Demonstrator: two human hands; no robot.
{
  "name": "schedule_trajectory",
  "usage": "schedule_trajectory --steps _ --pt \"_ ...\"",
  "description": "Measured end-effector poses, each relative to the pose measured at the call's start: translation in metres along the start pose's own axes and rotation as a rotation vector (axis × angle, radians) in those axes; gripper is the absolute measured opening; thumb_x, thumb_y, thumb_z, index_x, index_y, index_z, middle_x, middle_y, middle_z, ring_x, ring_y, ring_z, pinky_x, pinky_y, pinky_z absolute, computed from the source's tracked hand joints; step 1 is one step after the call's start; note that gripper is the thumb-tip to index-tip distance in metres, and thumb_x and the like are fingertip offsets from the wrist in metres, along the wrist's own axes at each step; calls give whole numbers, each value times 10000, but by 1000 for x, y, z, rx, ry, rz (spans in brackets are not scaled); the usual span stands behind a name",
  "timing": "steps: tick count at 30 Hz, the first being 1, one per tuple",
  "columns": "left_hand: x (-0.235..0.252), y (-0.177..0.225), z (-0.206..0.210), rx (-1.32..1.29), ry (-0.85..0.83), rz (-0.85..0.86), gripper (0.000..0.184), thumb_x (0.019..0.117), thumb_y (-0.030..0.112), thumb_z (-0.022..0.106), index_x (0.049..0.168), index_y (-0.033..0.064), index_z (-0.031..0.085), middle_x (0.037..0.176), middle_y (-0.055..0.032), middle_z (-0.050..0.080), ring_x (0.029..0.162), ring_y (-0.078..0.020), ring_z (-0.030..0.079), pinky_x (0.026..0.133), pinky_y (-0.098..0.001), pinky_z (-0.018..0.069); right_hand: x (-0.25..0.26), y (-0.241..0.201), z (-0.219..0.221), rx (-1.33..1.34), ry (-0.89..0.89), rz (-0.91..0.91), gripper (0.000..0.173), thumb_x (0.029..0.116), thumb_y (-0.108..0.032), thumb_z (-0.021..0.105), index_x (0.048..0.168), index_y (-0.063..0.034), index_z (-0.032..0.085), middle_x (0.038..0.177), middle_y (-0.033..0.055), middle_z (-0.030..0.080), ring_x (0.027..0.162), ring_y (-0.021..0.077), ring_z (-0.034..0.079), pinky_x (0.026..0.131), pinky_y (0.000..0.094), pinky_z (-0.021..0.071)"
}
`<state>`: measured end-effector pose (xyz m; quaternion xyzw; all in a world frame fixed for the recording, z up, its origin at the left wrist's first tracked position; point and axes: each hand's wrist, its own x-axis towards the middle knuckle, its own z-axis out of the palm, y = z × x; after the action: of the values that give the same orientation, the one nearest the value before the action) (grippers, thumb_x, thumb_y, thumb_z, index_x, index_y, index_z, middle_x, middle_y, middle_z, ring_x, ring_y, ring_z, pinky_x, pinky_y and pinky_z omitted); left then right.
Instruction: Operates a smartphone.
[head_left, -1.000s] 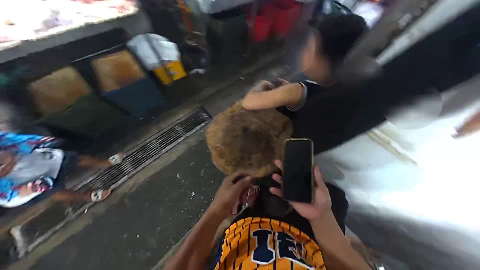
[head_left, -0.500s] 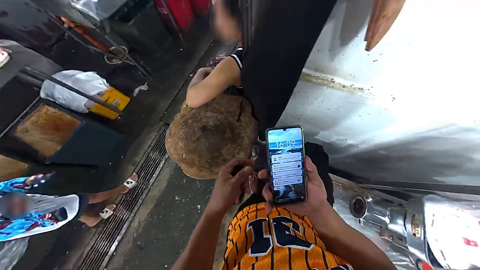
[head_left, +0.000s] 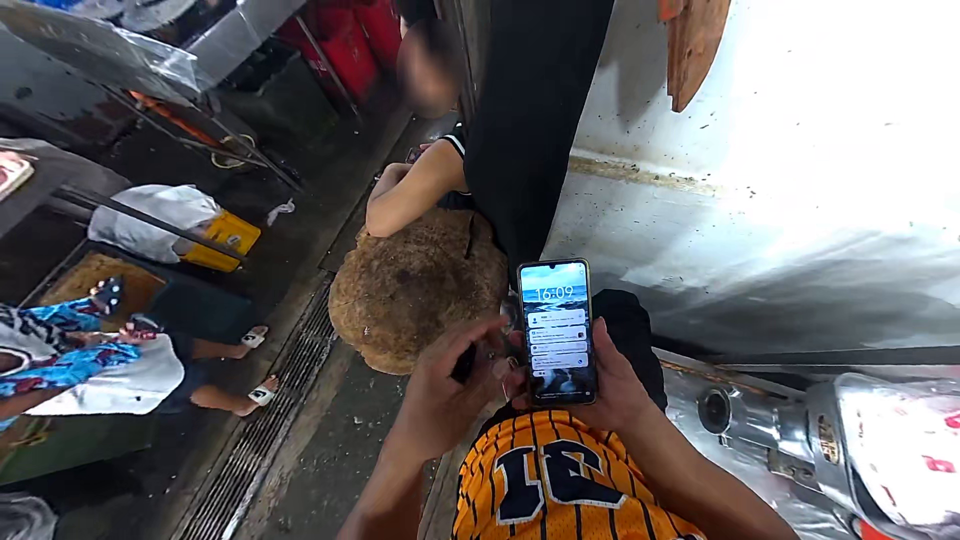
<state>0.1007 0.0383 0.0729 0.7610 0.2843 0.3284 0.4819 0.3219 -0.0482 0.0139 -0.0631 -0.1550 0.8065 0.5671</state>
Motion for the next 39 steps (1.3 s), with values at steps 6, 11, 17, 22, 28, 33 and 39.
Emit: schedule_trajectory --steps 6,11,17,22,28,33,39 --pt "21 37 -14 575 -7 13 486 997 501 584 1463 361 563 1165 -5 614 891 -88 627 672 -341 571 2 18 4 -113 48 -9 694 959 -674 514 1453 -187 505 1381 212 602 1207 420 629 987 596 537" --pt "20 60 -22 584 -7 12 513 1011 447 578 1504 316 523 1034 28 624 805 -67 599 634 -293 542 8 30 11 -94 20 -42 629 987 -581 553 1479 -197 472 1354 197 624 1189 404 645 974 582 552" --pt "4 47 -40 459 42 -35 510 999 374 595 1495 274 531 956 81 610 724 -8 546 594 -208 498 5 33 12 -93 -90 -89 617 981 -242 634 1538 -228 369 1480 275 483 1234 504 574 987 640 516" --pt "-13 28 -44 334 65 -49 502 1005 327 604 1491 221 536 941 83 619 750 -10 563 633 -193 516 7 33 17 -135 -85 -109 814 865 21 666 1559 -166 282 1554 281 379 1343 555 454 1042 734 429" --pt "-32 10 -53 233 107 -92 469 1006 313 613 1464 220 567 892 89 612 709 -18 542 599 -190 482 14 37 19 -112 26 -65 543 983 -23 578 1491 -146 433 1462 288 496 1236 532 567 983 710 492" --pt "-37 5 -57 193 112 -99 471 1007 302 611 1464 198 564 873 81 606 705 -37 540 600 -201 479 18 41 19 -149 101 -58 502 1044 -331 578 1475 -128 417 1398 294 549 1176 513 617 950 679 535" --pt "-33 3 -53 120 87 -72 457 1004 275 620 1449 180 578 890 74 610 693 -30 523 585 -189 454 15 37 16 -203 68 -96 483 1047 -274 582 1476 -114 428 1407 288 542 1198 505 607 971 676 526"
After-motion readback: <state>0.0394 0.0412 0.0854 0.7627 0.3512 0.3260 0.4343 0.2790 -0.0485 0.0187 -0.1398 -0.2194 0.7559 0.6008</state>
